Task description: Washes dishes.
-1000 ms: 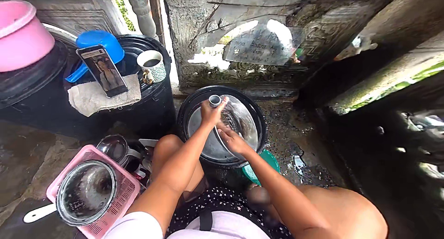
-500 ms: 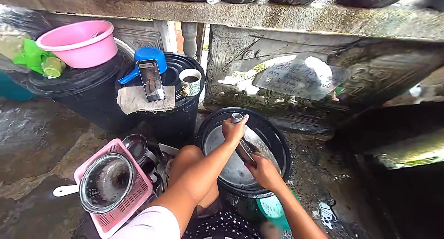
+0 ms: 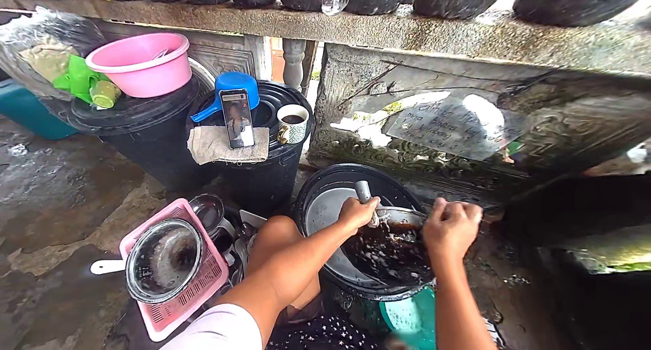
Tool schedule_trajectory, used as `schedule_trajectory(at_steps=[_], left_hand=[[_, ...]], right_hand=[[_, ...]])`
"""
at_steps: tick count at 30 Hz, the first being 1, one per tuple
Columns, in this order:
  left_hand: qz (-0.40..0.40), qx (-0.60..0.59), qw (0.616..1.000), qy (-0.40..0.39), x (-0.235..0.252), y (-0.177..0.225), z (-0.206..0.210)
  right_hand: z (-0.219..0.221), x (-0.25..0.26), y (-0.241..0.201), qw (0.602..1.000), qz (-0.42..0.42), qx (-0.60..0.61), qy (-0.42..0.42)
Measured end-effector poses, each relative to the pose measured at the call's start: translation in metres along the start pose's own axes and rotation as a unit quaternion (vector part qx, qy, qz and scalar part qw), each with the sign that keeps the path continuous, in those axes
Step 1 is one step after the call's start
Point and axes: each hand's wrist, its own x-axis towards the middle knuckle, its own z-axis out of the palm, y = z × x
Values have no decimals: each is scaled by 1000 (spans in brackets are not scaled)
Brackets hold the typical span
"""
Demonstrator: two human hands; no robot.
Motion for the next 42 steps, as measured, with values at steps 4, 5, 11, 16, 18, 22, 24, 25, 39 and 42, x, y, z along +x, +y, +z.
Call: schedule_trajectory(at_steps=[4, 5, 11, 16, 18, 22, 24, 25, 39, 42], left_hand=[[-21, -32, 999, 21, -13, 6, 11], [-19, -36, 999, 26, -14, 8, 10], [-19, -79, 996, 48, -20, 15, 2], [-56, -114, 991, 44, -13, 9, 15], [-60, -119, 990, 45, -18, 7, 15], [-35, -131, 989, 61, -21, 17, 8], [-18, -131, 989, 71, -18, 16, 8], [-9, -131, 989, 74, -15, 15, 9], [-71, -451, 890, 15, 2, 27, 8], [-65, -530, 845, -10, 8, 27, 32]], right_hand=[[50, -49, -37, 986, -159, -24, -48], [54, -48, -34, 986, -160, -21, -45], [30, -5, 27, 982, 157, 92, -52], [60, -52, -23, 989, -111, 80, 51], [57, -41, -14, 993, -62, 95, 37], [36, 8, 23, 976, 156, 149, -8], [38, 3, 6, 986, 104, 120, -45], [43, -6, -11, 994, 42, 87, -58], [68, -58, 62, 894, 327, 286, 112], [90, -98, 24, 975, 92, 163, 118]])
